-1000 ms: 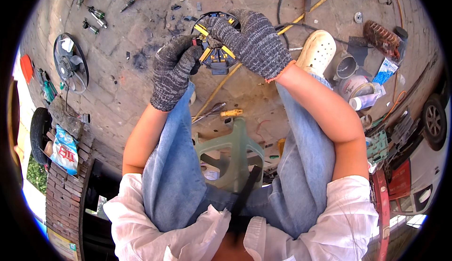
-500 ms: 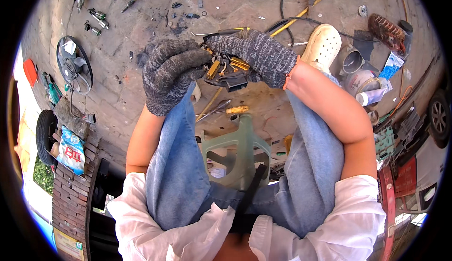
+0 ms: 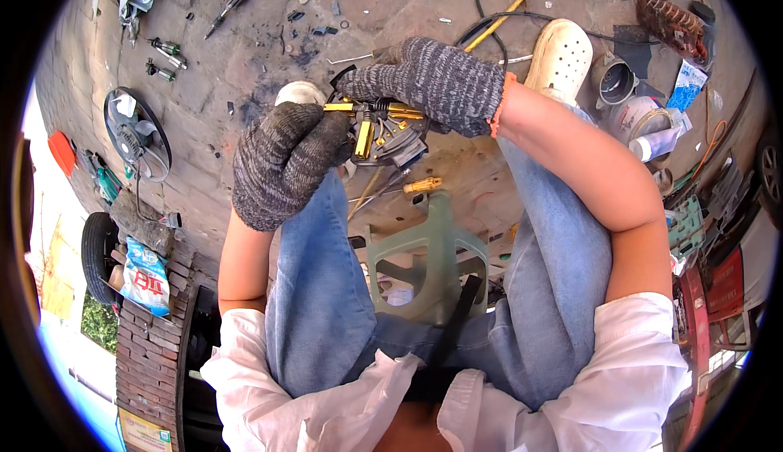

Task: The person sits on a low stool and uses pliers to strip the insulation from a copper wire. They then use a screwdriver to twist the exposed strands and manipulate a small orange component. Finally, they use the pliers to adjust a black circular electronic part with multiple yellow connectors.

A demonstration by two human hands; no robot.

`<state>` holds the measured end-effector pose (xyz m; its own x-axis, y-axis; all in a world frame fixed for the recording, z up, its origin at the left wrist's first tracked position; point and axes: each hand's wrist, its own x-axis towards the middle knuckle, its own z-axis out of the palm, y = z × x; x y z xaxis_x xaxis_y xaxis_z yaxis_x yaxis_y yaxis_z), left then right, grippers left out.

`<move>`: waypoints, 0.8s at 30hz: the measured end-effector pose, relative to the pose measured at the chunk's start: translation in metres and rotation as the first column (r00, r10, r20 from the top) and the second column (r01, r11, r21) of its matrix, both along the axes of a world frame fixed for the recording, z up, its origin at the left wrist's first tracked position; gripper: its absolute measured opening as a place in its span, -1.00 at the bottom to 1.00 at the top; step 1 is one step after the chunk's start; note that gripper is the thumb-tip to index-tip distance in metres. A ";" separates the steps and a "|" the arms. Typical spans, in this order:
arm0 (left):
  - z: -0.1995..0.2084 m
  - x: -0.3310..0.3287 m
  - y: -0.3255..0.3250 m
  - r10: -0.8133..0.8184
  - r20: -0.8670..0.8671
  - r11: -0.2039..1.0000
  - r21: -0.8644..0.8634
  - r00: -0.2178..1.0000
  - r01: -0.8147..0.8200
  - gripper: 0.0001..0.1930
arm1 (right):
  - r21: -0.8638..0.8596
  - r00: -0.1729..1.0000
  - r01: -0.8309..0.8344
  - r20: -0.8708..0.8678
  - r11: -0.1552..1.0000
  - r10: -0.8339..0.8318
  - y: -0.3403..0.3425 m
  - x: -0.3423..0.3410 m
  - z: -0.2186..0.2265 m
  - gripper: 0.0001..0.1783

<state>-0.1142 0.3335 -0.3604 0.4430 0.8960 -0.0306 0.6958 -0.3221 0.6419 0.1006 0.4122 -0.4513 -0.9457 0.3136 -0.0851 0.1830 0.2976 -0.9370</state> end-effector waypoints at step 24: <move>-0.078 0.007 -0.018 0.012 0.101 0.992 -0.130 0.995 0.002 -0.79 | 0.291 0.937 0.135 0.273 0.947 -0.217 0.005 0.008 -0.004 -0.69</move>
